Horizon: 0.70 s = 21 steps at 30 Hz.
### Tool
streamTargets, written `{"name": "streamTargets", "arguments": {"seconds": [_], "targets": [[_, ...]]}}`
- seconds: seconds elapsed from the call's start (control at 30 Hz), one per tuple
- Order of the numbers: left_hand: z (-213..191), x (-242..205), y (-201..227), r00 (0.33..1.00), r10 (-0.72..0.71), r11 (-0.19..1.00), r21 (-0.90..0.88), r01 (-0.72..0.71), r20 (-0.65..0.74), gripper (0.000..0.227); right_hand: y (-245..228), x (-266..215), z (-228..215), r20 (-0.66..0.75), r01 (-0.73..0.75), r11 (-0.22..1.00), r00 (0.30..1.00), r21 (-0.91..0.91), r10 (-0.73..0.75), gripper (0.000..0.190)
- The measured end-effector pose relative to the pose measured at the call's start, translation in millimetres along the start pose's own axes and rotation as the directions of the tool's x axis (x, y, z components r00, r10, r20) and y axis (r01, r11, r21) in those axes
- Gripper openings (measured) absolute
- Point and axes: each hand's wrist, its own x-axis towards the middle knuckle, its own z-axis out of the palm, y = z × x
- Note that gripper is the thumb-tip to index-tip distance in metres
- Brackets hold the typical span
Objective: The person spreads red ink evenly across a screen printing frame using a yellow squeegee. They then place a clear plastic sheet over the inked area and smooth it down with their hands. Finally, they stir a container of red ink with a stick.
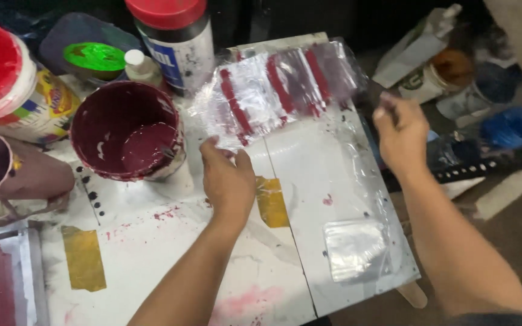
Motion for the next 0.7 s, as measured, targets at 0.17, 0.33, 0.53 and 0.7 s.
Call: {"name": "streamTargets", "arguments": {"seconds": [0.17,0.33,0.53,0.7], "targets": [[10,-48,-36,0.957,0.265,0.954,0.116,-0.278,0.117,0.041,13,-92,-21,0.112,0.022,0.933,0.994,-0.359,0.019,0.033],[22,-90,-67,0.758,0.631,0.716,0.25,-0.651,0.164,0.025,8,-154,-29,0.13,-0.001,0.798,0.987,-0.602,0.1,0.042],[31,-125,-60,0.544,0.806,0.488,0.257,-0.834,0.234,0.018,15,-174,-10,0.107,-0.072,0.844,0.983,-0.531,0.151,0.022],[23,-136,-21,0.74,0.324,0.866,0.128,-0.483,0.59,0.037,-12,-161,-32,0.203,-0.192,0.874,0.929,-0.446,0.308,0.018]]}}
